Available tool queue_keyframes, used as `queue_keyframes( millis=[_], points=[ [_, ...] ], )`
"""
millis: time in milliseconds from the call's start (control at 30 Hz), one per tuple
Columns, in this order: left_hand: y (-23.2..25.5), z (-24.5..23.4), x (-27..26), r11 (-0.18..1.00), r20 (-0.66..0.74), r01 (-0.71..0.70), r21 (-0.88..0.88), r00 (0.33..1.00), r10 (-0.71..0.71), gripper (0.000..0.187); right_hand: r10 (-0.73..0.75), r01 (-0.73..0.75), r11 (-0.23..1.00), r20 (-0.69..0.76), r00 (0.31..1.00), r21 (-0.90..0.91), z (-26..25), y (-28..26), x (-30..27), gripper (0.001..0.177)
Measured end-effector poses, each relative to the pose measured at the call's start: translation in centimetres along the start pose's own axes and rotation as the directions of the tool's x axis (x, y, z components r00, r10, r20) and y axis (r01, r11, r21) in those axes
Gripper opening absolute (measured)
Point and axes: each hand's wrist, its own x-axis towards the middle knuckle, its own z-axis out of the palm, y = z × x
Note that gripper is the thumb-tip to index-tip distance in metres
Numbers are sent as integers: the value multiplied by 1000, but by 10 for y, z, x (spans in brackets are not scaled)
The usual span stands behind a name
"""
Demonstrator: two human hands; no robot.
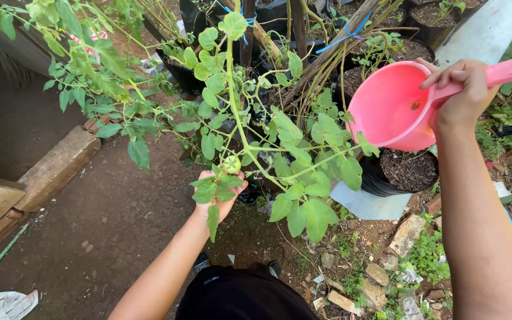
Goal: Watering several tomato seedlings in polybags and larger tomato plants in a garden area using a scoop and bucket.
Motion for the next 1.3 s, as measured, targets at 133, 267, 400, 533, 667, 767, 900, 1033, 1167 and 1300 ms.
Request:
queue_keyframes(
  millis=[133, 267, 400, 533, 667, 767, 900, 1033, 1167, 1300],
  points=[
    [-1, 4, -2, 1000, -14, 4, 6, 1000, -4, 44, -18, 20, 999, 40, 999, -44, -6, 2, -1, 23],
    [-3, 3, -4, 1000, 10, 23, -9, 1000, -23, 39, -39, 41, 998, 40, 998, -53, -13, 6, -2, 22],
    [-6, 0, -6, 997, 68, 26, -75, 997, -21, 23, 8, 5, 995, -128, 992, 97, -36, 12, -10, 13],
    [-4, 7, -10, 995, 134, 41, -89, 991, -29, 22, -2, 101, 967, -390, 921, 233, -55, 3, -30, 21],
    [-3, 8, -9, 988, 239, 127, -85, 966, -104, 23, -65, 243, 932, -537, 841, 268, -93, -27, -62, 16],
    [-6, 6, -4, 981, 378, 160, -110, 920, -108, 34, -119, 323, 911, -584, 803, 258, -112, -56, -91, 20],
    [-12, 15, -5, 983, 377, 167, -74, 918, -128, 39, -252, 400, 914, -682, 686, 65, -126, -95, -134, 22],
    [-21, 39, -17, 967, 287, 237, 93, 924, -254, 47, -370, 343, 924, -619, 693, -168, -129, -121, -173, 22],
    [-46, 38, -14, 948, 312, 265, 174, 899, -308, 50, -372, 315, 928, -570, 733, -201, -150, -120, -189, 19],
    [-96, 2, 11, 952, 299, 261, 160, 906, -299, 47, -354, 280, 935, -535, 767, -216, -159, -104, -189, 17]
  ],
)
